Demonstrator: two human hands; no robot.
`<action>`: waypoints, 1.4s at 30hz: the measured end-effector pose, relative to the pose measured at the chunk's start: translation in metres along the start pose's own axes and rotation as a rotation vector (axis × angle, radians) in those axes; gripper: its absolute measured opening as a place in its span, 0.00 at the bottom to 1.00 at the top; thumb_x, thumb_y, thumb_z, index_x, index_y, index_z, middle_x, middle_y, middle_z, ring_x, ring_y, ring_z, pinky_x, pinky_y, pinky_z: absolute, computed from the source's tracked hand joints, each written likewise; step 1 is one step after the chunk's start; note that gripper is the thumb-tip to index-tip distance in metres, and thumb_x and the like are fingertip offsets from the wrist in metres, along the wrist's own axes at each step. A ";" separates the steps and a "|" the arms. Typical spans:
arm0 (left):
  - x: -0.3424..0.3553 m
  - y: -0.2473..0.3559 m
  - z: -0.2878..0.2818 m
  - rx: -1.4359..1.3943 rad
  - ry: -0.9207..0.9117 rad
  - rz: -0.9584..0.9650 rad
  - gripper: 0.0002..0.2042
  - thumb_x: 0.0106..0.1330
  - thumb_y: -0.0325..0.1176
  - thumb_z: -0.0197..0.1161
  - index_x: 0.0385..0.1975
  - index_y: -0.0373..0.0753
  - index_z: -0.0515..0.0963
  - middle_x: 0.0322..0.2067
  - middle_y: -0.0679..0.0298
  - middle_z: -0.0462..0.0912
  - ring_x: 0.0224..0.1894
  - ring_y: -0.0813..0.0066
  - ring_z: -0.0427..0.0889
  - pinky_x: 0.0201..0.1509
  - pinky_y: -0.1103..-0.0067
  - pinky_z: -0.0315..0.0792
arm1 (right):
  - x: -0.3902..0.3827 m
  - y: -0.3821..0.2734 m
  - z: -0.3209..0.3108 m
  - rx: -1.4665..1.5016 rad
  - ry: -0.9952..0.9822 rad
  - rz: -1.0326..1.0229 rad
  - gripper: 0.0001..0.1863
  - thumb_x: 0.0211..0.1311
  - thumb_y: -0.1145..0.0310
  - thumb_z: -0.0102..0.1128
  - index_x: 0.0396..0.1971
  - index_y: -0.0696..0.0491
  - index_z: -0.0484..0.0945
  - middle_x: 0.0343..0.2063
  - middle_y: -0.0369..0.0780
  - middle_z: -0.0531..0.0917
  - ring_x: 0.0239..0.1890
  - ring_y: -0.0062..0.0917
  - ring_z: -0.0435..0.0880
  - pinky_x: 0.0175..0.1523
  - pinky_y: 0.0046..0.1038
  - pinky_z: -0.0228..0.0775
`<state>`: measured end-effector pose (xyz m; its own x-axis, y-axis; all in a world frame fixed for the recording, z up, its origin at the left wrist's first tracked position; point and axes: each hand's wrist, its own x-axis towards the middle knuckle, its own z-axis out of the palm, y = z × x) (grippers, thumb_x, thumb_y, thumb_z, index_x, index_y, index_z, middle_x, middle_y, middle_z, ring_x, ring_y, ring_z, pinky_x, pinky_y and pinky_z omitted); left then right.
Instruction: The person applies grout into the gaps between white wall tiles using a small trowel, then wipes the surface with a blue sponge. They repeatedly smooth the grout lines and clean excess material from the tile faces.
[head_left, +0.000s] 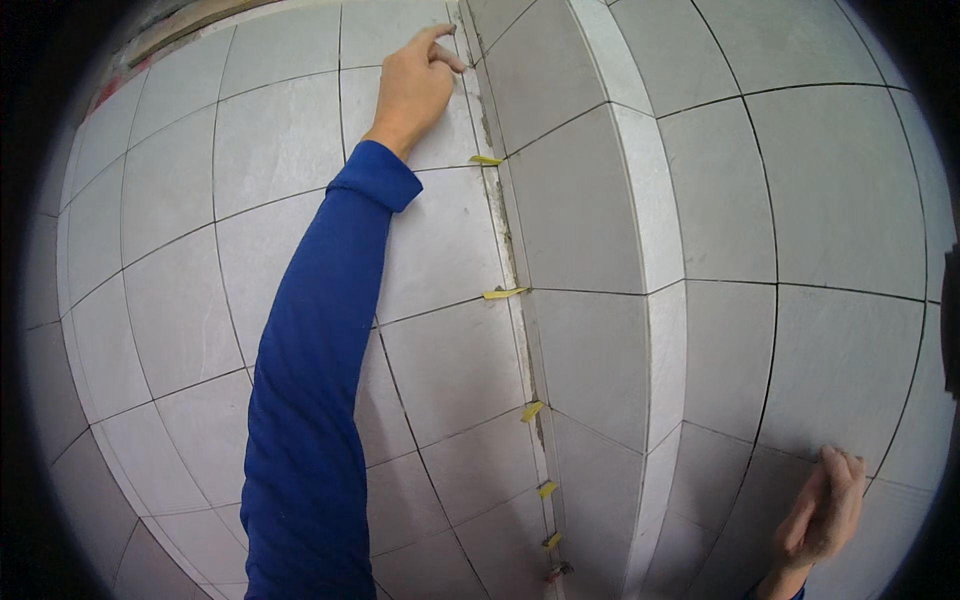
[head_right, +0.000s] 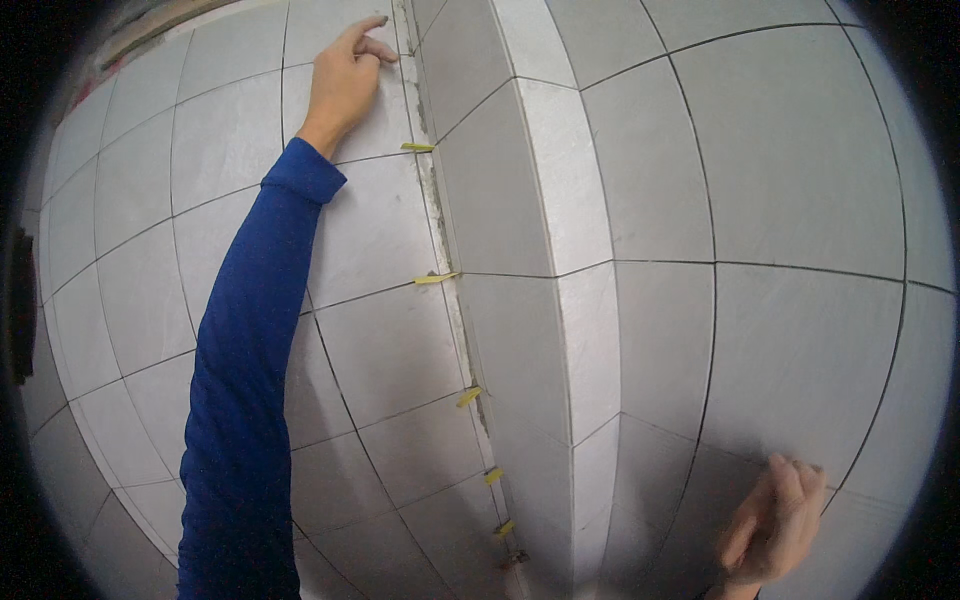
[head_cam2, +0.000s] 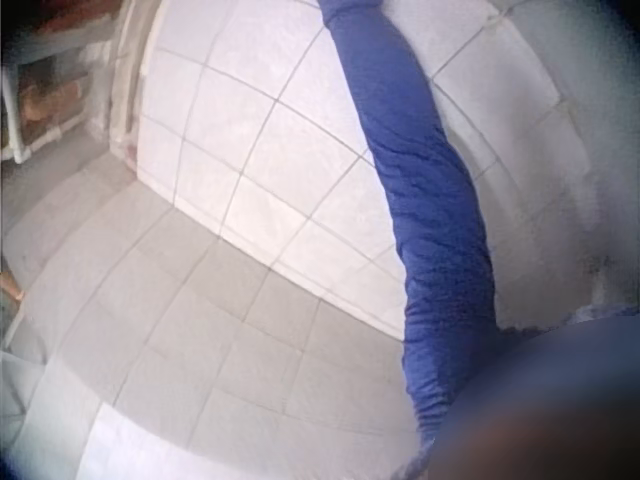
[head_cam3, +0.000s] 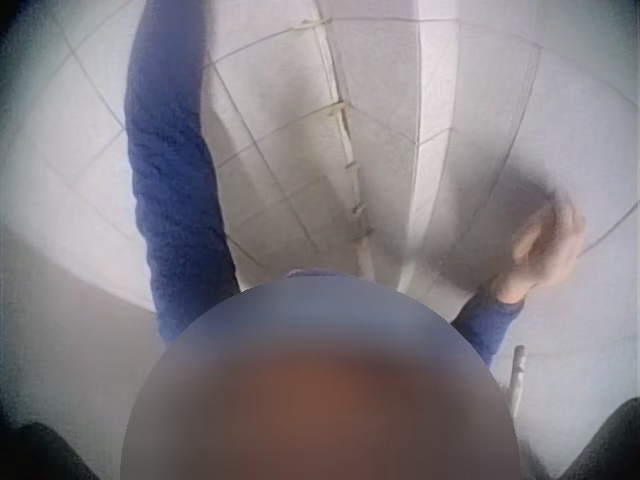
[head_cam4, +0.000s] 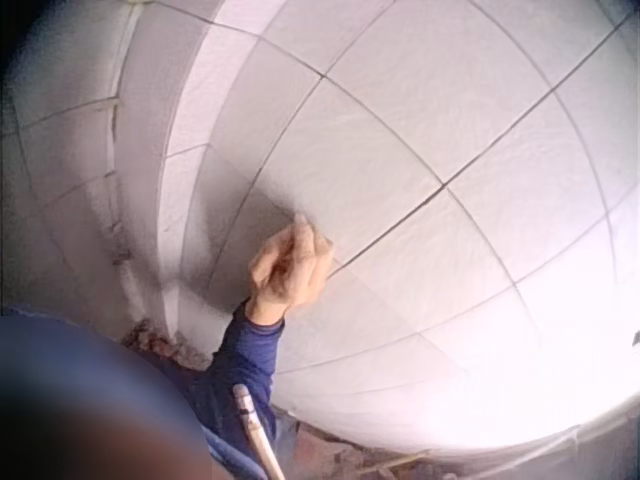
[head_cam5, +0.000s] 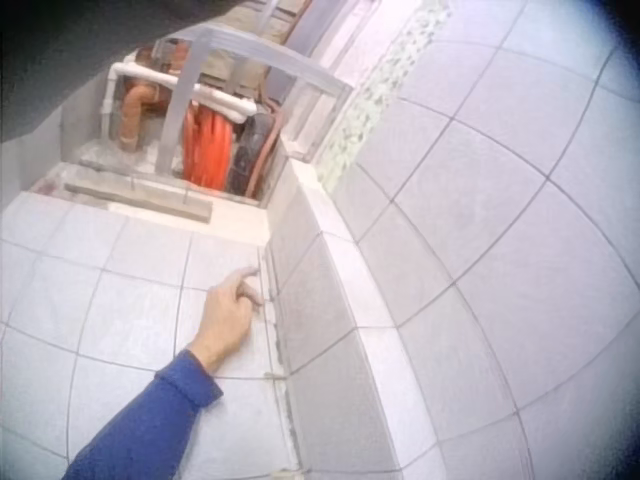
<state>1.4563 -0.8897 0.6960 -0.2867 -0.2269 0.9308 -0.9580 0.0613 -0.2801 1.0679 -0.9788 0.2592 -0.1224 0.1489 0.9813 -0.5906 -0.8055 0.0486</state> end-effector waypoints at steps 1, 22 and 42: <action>-0.001 -0.001 -0.002 -0.007 0.050 -0.021 0.36 0.67 0.26 0.59 0.76 0.38 0.57 0.58 0.55 0.84 0.60 0.59 0.81 0.67 0.73 0.71 | -0.002 -0.002 0.001 0.010 -0.001 0.029 0.16 0.57 0.83 0.56 0.46 0.68 0.79 0.30 0.47 0.80 0.30 0.30 0.74 0.34 0.29 0.63; 0.057 -0.020 0.031 0.296 0.261 0.161 0.34 0.59 0.17 0.58 0.70 0.37 0.65 0.49 0.42 0.84 0.53 0.41 0.81 0.62 0.58 0.73 | -0.047 0.001 -0.048 0.230 -0.228 0.088 0.18 0.58 0.76 0.63 0.50 0.58 0.84 0.39 0.51 0.86 0.37 0.45 0.86 0.42 0.41 0.79; 0.095 -0.034 0.021 0.306 0.080 0.099 0.45 0.53 0.16 0.63 0.75 0.30 0.54 0.57 0.38 0.81 0.62 0.48 0.81 0.65 0.68 0.75 | -0.045 0.002 -0.053 0.296 -0.364 0.071 0.21 0.60 0.74 0.63 0.54 0.64 0.80 0.42 0.56 0.85 0.38 0.44 0.85 0.44 0.42 0.77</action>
<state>1.4619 -0.9340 0.7886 -0.3896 -0.1567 0.9076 -0.8825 -0.2184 -0.4165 1.0305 -0.9566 0.2051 0.1642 -0.0807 0.9831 -0.3319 -0.9431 -0.0219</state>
